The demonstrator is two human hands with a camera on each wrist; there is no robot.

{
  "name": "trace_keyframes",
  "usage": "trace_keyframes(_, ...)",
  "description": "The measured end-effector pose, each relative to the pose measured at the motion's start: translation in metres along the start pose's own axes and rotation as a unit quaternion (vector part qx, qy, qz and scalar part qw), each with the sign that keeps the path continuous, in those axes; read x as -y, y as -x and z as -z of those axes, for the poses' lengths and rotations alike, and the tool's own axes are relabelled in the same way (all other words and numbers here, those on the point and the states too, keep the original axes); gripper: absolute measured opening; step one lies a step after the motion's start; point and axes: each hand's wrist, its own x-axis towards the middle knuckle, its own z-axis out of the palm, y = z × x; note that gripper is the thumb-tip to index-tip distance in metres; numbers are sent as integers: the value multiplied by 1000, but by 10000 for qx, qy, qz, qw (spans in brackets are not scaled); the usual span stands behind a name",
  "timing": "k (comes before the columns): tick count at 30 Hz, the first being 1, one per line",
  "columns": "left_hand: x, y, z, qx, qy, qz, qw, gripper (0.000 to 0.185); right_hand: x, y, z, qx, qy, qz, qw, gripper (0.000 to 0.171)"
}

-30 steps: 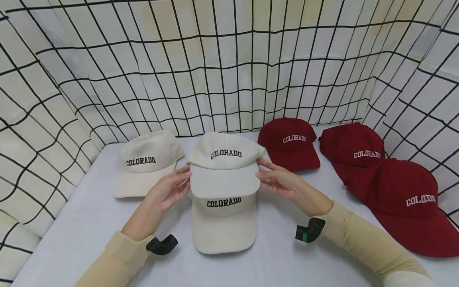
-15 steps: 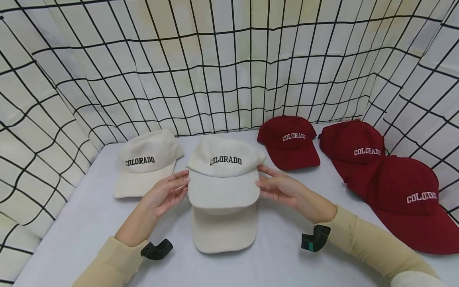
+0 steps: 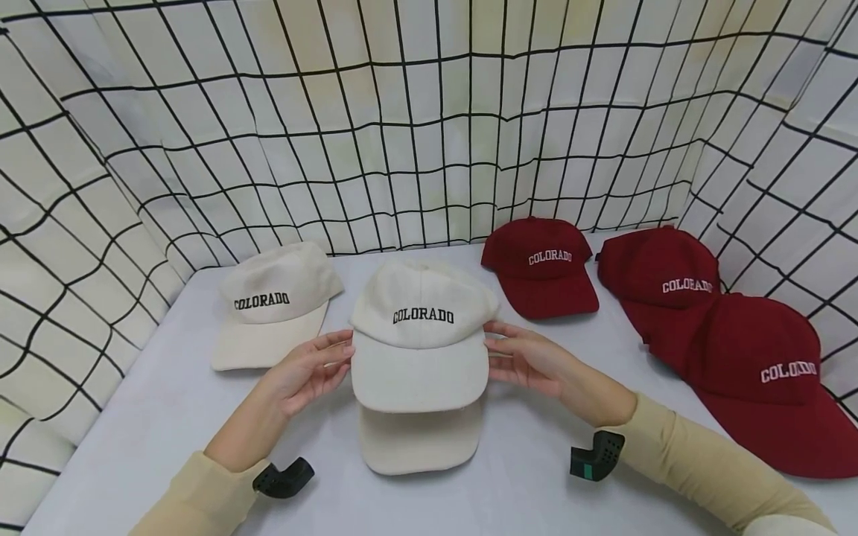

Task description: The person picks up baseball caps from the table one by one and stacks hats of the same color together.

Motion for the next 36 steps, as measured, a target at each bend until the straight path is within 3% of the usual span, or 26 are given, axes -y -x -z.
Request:
trace_keyframes(6, 1, 1, 2, 110, -158, 26, 9998, 16, -3, 1, 1, 91, 126, -40, 9999, 58)
trace_keyframes(20, -3, -6, 10, 500, -1096, 107, 9927, 18, -13, 6, 2, 416, 171, -119, 9989, 53)
trace_keyframes(36, -4, -9, 11, 612, -1445, 198, 9874, 22, -18, 11, -3, 557, 272, -196, 9979, 44)
